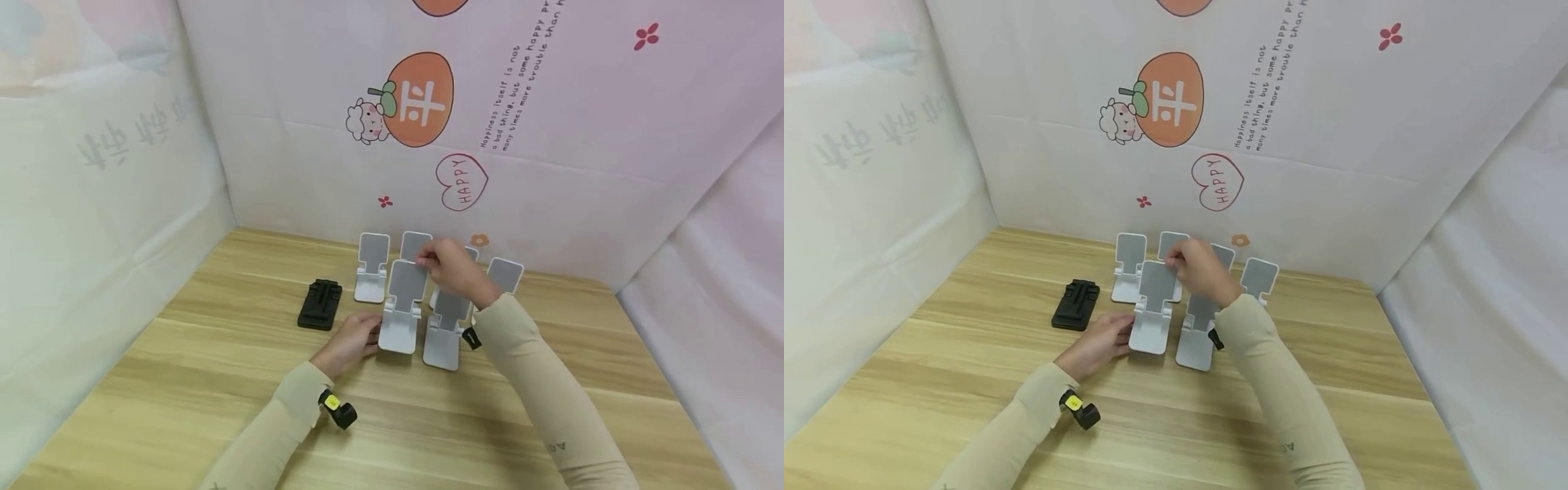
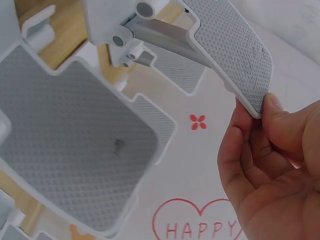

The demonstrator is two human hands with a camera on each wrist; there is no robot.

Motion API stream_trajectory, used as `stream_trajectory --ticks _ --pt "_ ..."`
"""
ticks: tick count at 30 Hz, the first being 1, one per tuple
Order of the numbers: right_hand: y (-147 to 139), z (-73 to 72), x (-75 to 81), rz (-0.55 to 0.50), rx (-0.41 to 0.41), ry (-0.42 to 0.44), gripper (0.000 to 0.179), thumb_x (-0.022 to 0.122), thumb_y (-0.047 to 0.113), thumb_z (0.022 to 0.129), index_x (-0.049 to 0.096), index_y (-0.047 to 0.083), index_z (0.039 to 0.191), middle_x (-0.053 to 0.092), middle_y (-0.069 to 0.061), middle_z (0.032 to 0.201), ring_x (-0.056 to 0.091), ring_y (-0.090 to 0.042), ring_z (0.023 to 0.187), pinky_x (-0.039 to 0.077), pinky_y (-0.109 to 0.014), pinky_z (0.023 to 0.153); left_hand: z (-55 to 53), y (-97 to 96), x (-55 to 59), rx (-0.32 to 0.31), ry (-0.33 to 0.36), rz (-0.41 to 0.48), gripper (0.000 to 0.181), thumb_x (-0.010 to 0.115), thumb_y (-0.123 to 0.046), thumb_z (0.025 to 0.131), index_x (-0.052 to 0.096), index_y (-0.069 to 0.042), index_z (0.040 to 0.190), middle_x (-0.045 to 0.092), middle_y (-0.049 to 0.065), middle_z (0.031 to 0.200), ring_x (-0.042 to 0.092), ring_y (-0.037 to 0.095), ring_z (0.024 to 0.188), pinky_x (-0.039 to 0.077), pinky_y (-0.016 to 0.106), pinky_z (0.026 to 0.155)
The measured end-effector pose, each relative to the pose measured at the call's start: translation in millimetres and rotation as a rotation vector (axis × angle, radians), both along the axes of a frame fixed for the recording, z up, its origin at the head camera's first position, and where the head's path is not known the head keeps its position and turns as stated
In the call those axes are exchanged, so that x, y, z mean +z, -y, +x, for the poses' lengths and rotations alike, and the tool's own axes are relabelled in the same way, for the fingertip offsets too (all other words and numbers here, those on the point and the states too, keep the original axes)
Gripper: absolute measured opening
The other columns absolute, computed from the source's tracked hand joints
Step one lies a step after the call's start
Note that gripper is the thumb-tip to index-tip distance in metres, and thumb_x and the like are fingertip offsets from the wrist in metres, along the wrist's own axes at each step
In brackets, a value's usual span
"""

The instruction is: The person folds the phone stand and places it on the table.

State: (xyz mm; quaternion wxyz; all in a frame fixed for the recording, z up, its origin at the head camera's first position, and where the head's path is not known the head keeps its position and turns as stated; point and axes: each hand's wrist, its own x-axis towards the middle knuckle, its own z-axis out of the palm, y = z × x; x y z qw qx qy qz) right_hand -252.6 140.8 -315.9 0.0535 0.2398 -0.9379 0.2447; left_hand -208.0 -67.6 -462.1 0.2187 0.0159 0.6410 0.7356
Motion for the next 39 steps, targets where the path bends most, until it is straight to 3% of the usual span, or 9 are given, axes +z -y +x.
stream_trajectory --ticks 5,10,15,22,28,33,39 --pt "1 3.7 9.0 -0.006 0.011 0.001 0.015 0.065 0.003 0.103 0.078 -0.002 0.1 0.076 -0.014 0.095 0.062 -0.021 0.079 0.055 -0.035 0.072 -1.4 -6.8 2.4 0.013 0.062 0.163 0.046 0.031 -0.017 0.116 0.045 0.012 0.148 0.063 0.018 0.13 0.064 0.018 0.106 0.061 0.033 0.098" --pt "0 7.5 14.8 -0.005 0.018 0.017 0.014 0.065 0.003 0.103 0.078 0.0 0.098 0.075 -0.011 0.091 0.059 -0.018 0.076 0.051 -0.031 0.069 -0.5 -11.1 7.8 0.021 0.068 0.226 0.046 0.03 -0.015 0.116 0.042 0.015 0.149 0.059 0.023 0.137 0.065 0.017 0.108 0.062 0.032 0.098" --pt "-2 8.4 14.9 -0.029 0.017 0.033 0.013 0.066 0.005 0.103 0.078 0.001 0.1 0.075 -0.012 0.092 0.058 -0.017 0.074 0.05 -0.03 0.068 -1.7 -12.4 9.3 0.038 0.062 0.213 0.044 0.033 -0.012 0.115 0.043 0.016 0.147 0.06 0.027 0.138 0.067 0.019 0.111 0.061 0.034 0.102" --pt "-11 10.9 9.6 -0.092 0.039 0.082 0.013 0.069 0.011 0.103 0.078 0.004 0.108 0.076 -0.01 0.097 0.066 -0.021 0.084 0.057 -0.034 0.076 -5.5 -13.5 8.4 0.071 0.068 0.17 0.043 0.033 -0.01 0.115 0.044 0.018 0.146 0.059 0.034 0.143 0.066 0.035 0.129 0.057 0.043 0.109" --pt "-18 11.9 -0.8 -0.128 0.059 0.114 0.024 0.073 0.018 0.102 0.076 0.004 0.121 0.078 -0.01 0.109 0.074 -0.023 0.099 0.063 -0.044 0.091 -7.4 -12.6 6.5 0.063 0.067 0.156 0.043 0.032 -0.009 0.115 0.044 0.019 0.146 0.059 0.034 0.142 0.067 0.033 0.126 0.057 0.042 0.109" --pt "-19 12.7 -9.3 -0.152 0.066 0.172 0.035 0.078 0.018 0.097 0.072 0.003 0.129 0.078 -0.011 0.112 0.075 -0.024 0.102 0.063 -0.044 0.093 -8.8 -12.1 8.1 0.061 0.07 0.166 0.043 0.033 -0.009 0.115 0.045 0.018 0.146 0.058 0.034 0.144 0.065 0.035 0.131 0.058 0.042 0.107" --pt "-16 10.5 -23.5 -0.262 0.093 0.235 0.03 0.076 0.009 0.098 0.071 0.002 0.126 0.079 -0.014 0.114 0.076 -0.031 0.107 0.064 -0.044 0.094 -8.8 -12.1 9.7 0.053 0.062 0.172 0.042 0.032 -0.009 0.115 0.046 0.018 0.145 0.059 0.034 0.143 0.068 0.031 0.126 0.061 0.04 0.104"
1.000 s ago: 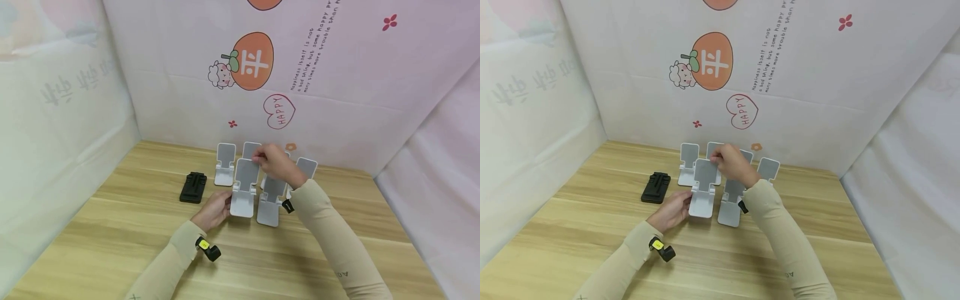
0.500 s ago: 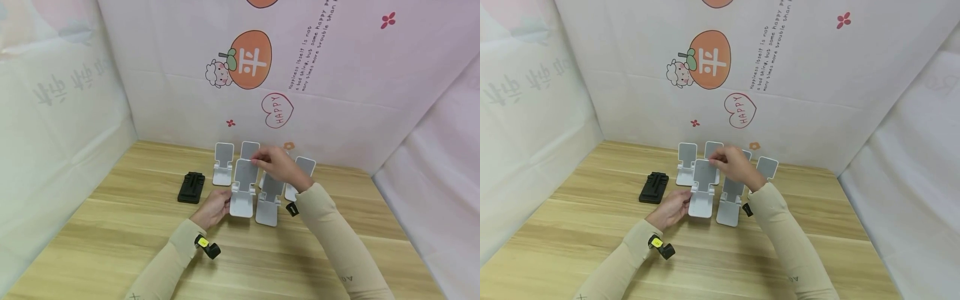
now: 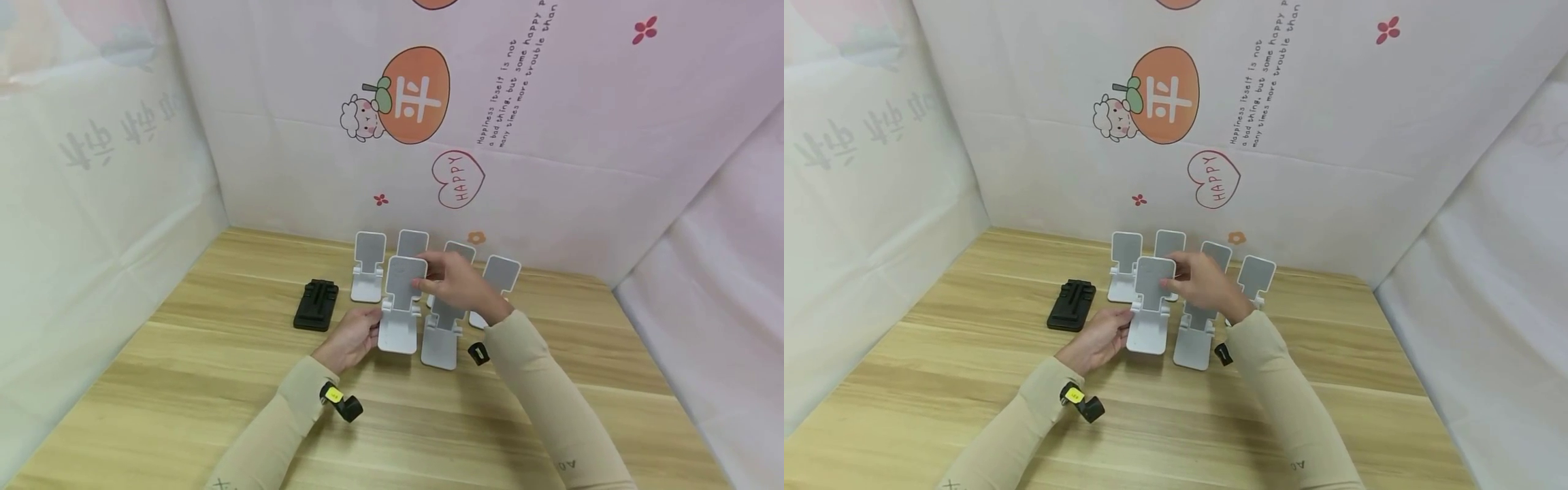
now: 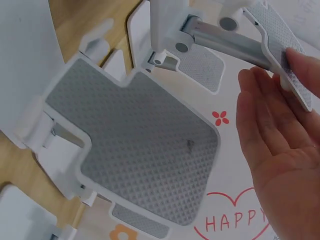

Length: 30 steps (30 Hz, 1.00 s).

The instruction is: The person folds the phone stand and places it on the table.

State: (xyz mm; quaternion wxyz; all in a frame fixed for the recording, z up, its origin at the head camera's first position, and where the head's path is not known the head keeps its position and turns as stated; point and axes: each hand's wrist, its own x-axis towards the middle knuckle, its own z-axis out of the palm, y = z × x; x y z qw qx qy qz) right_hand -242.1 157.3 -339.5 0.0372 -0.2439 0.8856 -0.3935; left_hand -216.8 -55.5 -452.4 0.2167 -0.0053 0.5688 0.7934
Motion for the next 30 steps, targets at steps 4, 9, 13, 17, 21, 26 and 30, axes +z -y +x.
stream_trajectory --ticks 4,9,13,17,21,26,30 --pt "3 1.6 -5.4 -0.033 -0.032 -0.018 0.024 0.075 0.005 0.097 0.071 0.002 0.121 0.079 -0.016 0.114 0.077 -0.032 0.108 0.064 -0.044 0.094 0.8 -0.1 0.7 -0.002 0.003 0.0 0.042 0.032 -0.01 0.115 0.046 0.017 0.145 0.06 0.034 0.143 0.067 0.033 0.128 0.06 0.04 0.104" --pt "9 4.2 -11.8 -0.022 -0.141 -0.101 0.02 0.077 0.004 0.095 0.074 0.003 0.114 0.081 -0.013 0.105 0.079 -0.025 0.098 0.065 -0.042 0.088 1.6 0.8 1.5 0.002 0.01 0.003 0.043 0.033 -0.01 0.116 0.044 0.017 0.146 0.059 0.032 0.144 0.066 0.032 0.129 0.059 0.039 0.106" --pt "16 6.3 -17.6 -0.038 -0.23 -0.128 0.019 0.079 0.003 0.093 0.077 0.006 0.111 0.082 -0.011 0.1 0.079 -0.023 0.094 0.065 -0.041 0.083 1.9 1.9 2.8 0.017 0.013 -0.001 0.043 0.033 -0.011 0.115 0.043 0.015 0.148 0.059 0.03 0.145 0.067 0.029 0.128 0.059 0.038 0.107" --pt "21 6.8 -23.5 -0.082 -0.266 -0.169 0.022 0.079 -0.001 0.091 0.078 0.005 0.112 0.082 -0.013 0.105 0.08 -0.026 0.098 0.065 -0.042 0.083 1.6 2.4 3.1 0.031 0.011 0.005 0.043 0.034 -0.011 0.115 0.045 0.015 0.147 0.06 0.029 0.145 0.068 0.027 0.126 0.059 0.038 0.106" --pt "25 6.3 -28.5 -0.105 -0.283 -0.257 0.023 0.079 -0.003 0.09 0.077 0.003 0.111 0.082 -0.015 0.105 0.081 -0.029 0.097 0.066 -0.043 0.081 2.0 2.2 3.8 0.034 0.004 0.016 0.042 0.034 -0.011 0.115 0.047 0.016 0.146 0.061 0.03 0.143 0.07 0.024 0.121 0.06 0.037 0.104" --pt "27 5.9 -33.2 -0.095 -0.272 -0.383 0.022 0.079 -0.003 0.091 0.077 0.003 0.112 0.082 -0.016 0.101 0.081 -0.028 0.095 0.066 -0.043 0.075 3.3 2.0 8.1 0.035 0.0 0.022 0.042 0.033 -0.01 0.115 0.047 0.019 0.143 0.063 0.028 0.139 0.07 0.018 0.111 0.062 0.034 0.101" --pt "27 5.6 -31.5 -0.076 -0.258 -0.388 0.026 0.078 0.0 0.092 0.075 0.002 0.118 0.081 -0.018 0.104 0.081 -0.03 0.097 0.067 -0.046 0.081 3.5 2.6 11.5 0.045 0.006 0.019 0.041 0.033 -0.009 0.115 0.048 0.019 0.141 0.067 0.018 0.124 0.069 0.012 0.101 0.063 0.028 0.094"
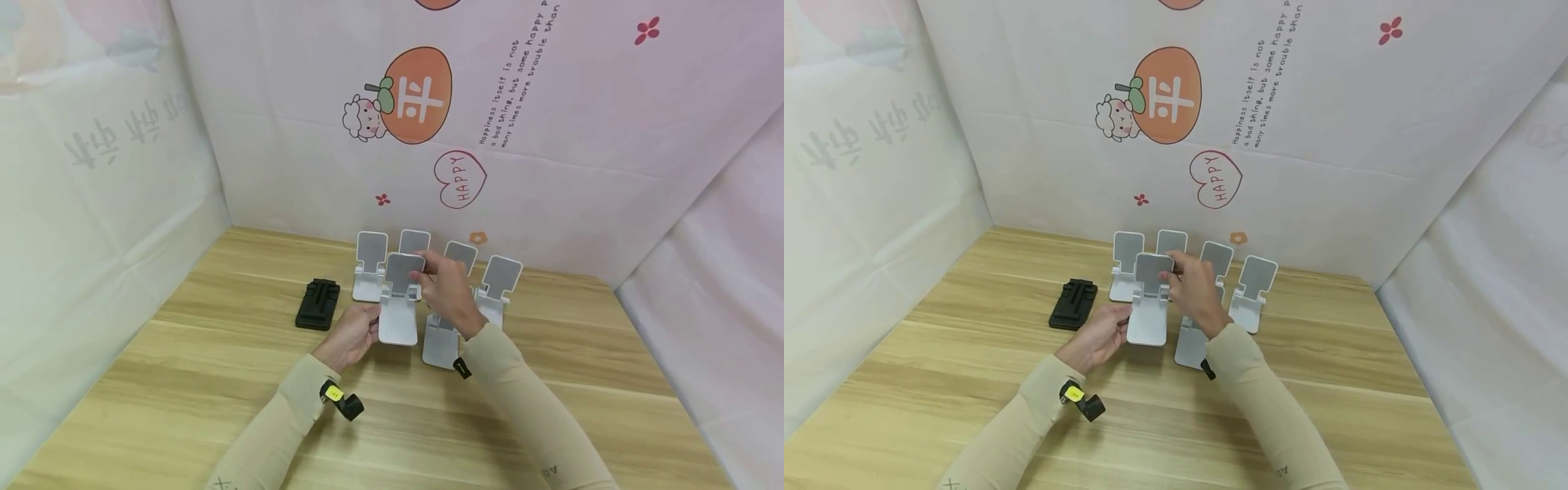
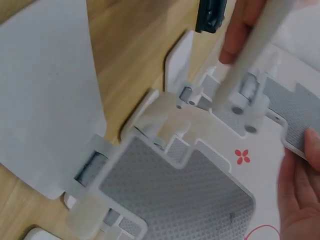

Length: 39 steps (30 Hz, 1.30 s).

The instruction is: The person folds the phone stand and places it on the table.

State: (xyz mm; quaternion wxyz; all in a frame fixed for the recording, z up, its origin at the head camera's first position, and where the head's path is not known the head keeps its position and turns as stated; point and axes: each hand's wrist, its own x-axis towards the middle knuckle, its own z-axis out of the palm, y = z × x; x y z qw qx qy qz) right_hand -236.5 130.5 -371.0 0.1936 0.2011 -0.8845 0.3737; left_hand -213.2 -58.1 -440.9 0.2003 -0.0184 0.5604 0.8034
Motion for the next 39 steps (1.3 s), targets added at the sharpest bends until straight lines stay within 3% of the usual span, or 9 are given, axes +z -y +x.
stream_trajectory --ticks 4,8,17,22,24,32,35,39 --pt "-2 0.8 7.1 0.005 -0.008 0.056 0.03 0.078 0.007 0.094 0.074 0.003 0.124 0.081 -0.016 0.109 0.079 -0.031 0.101 0.065 -0.048 0.092 -0.4 1.0 -0.8 0.001 0.008 0.001 0.041 0.034 -0.008 0.114 0.048 0.02 0.14 0.065 0.008 0.106 0.065 0.009 0.091 0.063 0.022 0.085" --pt "-4 1.8 15.5 -0.024 -0.007 0.062 0.022 0.073 0.015 0.101 0.077 0.004 0.12 0.08 -0.013 0.109 0.077 -0.029 0.099 0.063 -0.047 0.094 -1.1 2.9 -3.9 0.008 0.0 0.001 0.04 0.033 -0.007 0.114 0.047 0.021 0.14 0.061 0.005 0.103 0.062 0.009 0.09 0.062 0.021 0.084" --pt "-5 5.8 25.3 0.056 -0.01 0.057 0.014 0.073 0.012 0.101 0.082 0.005 0.109 0.082 -0.012 0.104 0.079 -0.026 0.094 0.066 -0.043 0.082 -4.2 6.9 -7.7 0.042 0.009 -0.015 0.041 0.033 -0.007 0.114 0.046 0.019 0.142 0.064 0.011 0.116 0.066 0.012 0.099 0.063 0.03 0.096" --pt "-2 14.6 25.4 0.145 0.037 0.039 0.011 0.076 0.011 0.098 0.084 0.006 0.105 0.083 -0.01 0.103 0.08 -0.024 0.092 0.067 -0.038 0.08 -6.3 9.4 -8.0 0.05 0.029 0.022 0.042 0.031 -0.007 0.114 0.041 0.016 0.148 0.057 0.025 0.141 0.063 0.028 0.127 0.055 0.04 0.113" --pt "0 19.4 23.0 0.179 0.081 -0.018 0.01 0.077 0.009 0.096 0.084 0.005 0.103 0.083 -0.011 0.102 0.08 -0.023 0.09 0.067 -0.036 0.078 -7.9 10.6 -7.1 0.064 0.051 0.057 0.043 0.03 -0.007 0.114 0.039 0.014 0.151 0.052 0.027 0.148 0.056 0.033 0.138 0.048 0.045 0.12" --pt "7 45.0 1.0 0.367 0.215 -0.307 0.017 0.074 0.0 0.095 0.081 0.003 0.11 0.082 -0.012 0.107 0.08 -0.025 0.099 0.066 -0.033 0.084 -11.0 16.7 0.9 0.172 0.131 0.172 0.044 0.027 -0.009 0.115 0.036 0.012 0.151 0.058 0.019 0.128 0.051 0.034 0.141 0.04 0.048 0.126" --pt "6 54.3 -9.7 0.485 0.231 -0.412 0.025 0.076 -0.006 0.092 0.078 0.002 0.116 0.081 -0.012 0.111 0.08 -0.025 0.099 0.066 -0.03 0.082 -11.3 18.0 2.9 0.179 0.141 0.193 0.045 0.026 -0.01 0.115 0.036 0.012 0.153 0.058 0.026 0.14 0.049 0.037 0.146 0.04 0.048 0.127" --pt "5 62.0 -22.0 0.608 0.234 -0.521 0.034 0.08 -0.009 0.086 0.076 0.001 0.119 0.08 -0.013 0.117 0.08 -0.024 0.097 0.065 -0.027 0.079 -12.3 18.8 3.6 0.162 0.13 0.195 0.048 0.024 -0.011 0.115 0.033 0.012 0.156 0.047 0.032 0.156 0.043 0.039 0.152 0.038 0.049 0.128"
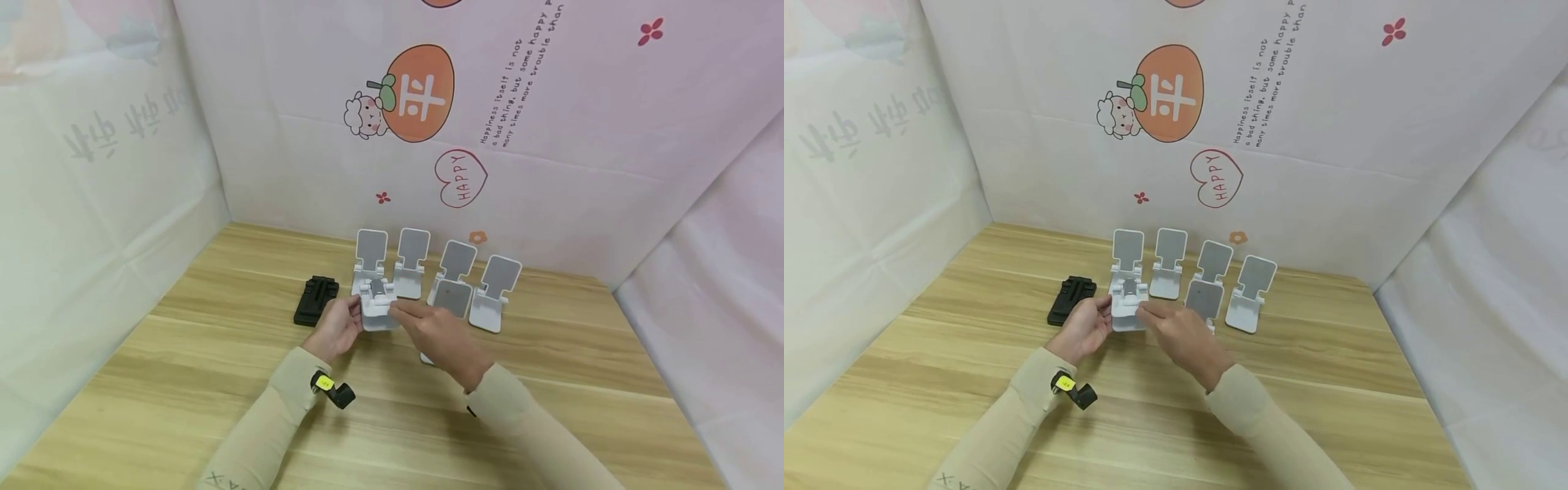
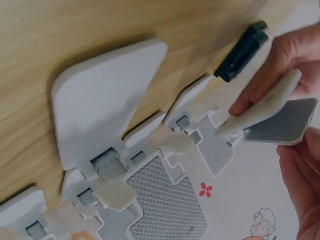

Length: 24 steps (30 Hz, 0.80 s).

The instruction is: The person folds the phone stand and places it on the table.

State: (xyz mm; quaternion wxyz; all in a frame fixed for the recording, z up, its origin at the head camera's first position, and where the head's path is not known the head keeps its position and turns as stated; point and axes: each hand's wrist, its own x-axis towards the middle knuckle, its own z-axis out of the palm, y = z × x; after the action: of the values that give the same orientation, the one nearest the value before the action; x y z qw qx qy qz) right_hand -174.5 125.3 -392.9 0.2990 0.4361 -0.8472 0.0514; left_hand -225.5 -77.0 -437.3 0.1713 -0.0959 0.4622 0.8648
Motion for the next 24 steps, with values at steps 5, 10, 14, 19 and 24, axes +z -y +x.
stream_trajectory --ticks 5,10,14,19,24 --pt "3 4.2 -12.1 0.067 0.004 -0.082 0.034 0.083 -0.004 0.084 0.078 0.001 0.116 0.08 -0.012 0.116 0.08 -0.024 0.093 0.065 -0.026 0.075 0.6 -0.6 -0.7 0.006 -0.009 -0.072 0.047 0.027 -0.012 0.115 0.036 0.012 0.154 0.05 0.031 0.151 0.053 0.034 0.141 0.046 0.043 0.121" --pt "8 6.9 -21.3 0.137 -0.029 -0.14 0.03 0.083 0.0 0.086 0.077 0.002 0.115 0.079 -0.011 0.116 0.08 -0.023 0.097 0.065 -0.025 0.071 1.9 -1.6 -3.7 0.031 -0.023 -0.151 0.045 0.031 -0.013 0.115 0.042 0.013 0.151 0.056 0.024 0.141 0.06 0.02 0.118 0.056 0.023 0.093" --pt "11 8.8 -25.2 0.153 -0.055 -0.121 0.03 0.082 -0.001 0.086 0.077 0.003 0.115 0.079 -0.012 0.119 0.08 -0.023 0.096 0.064 -0.025 0.068 2.6 -1.0 -5.2 0.033 -0.03 -0.182 0.046 0.031 -0.014 0.116 0.04 0.014 0.151 0.054 0.026 0.147 0.06 0.021 0.122 0.057 0.019 0.088" --pt "14 3.9 -17.3 -0.072 -0.032 0.124 0.02 0.077 -0.003 0.091 0.078 0.0 0.111 0.081 -0.014 0.109 0.08 -0.024 0.092 0.066 -0.028 0.075 1.8 0.7 -5.1 0.011 -0.042 -0.213 0.047 0.031 -0.014 0.116 0.038 0.014 0.153 0.053 0.027 0.152 0.057 0.027 0.135 0.058 0.03 0.105" --pt "17 -9.7 0.6 -0.381 -0.194 0.462 0.011 0.072 0.007 0.1 0.08 0.001 0.104 0.081 -0.01 0.096 0.078 -0.022 0.087 0.067 -0.034 0.077 4.3 6.1 -4.3 -0.053 -0.083 -0.241 0.048 0.032 -0.012 0.116 0.033 0.014 0.156 0.051 0.029 0.154 0.053 0.035 0.143 0.052 0.043 0.116"
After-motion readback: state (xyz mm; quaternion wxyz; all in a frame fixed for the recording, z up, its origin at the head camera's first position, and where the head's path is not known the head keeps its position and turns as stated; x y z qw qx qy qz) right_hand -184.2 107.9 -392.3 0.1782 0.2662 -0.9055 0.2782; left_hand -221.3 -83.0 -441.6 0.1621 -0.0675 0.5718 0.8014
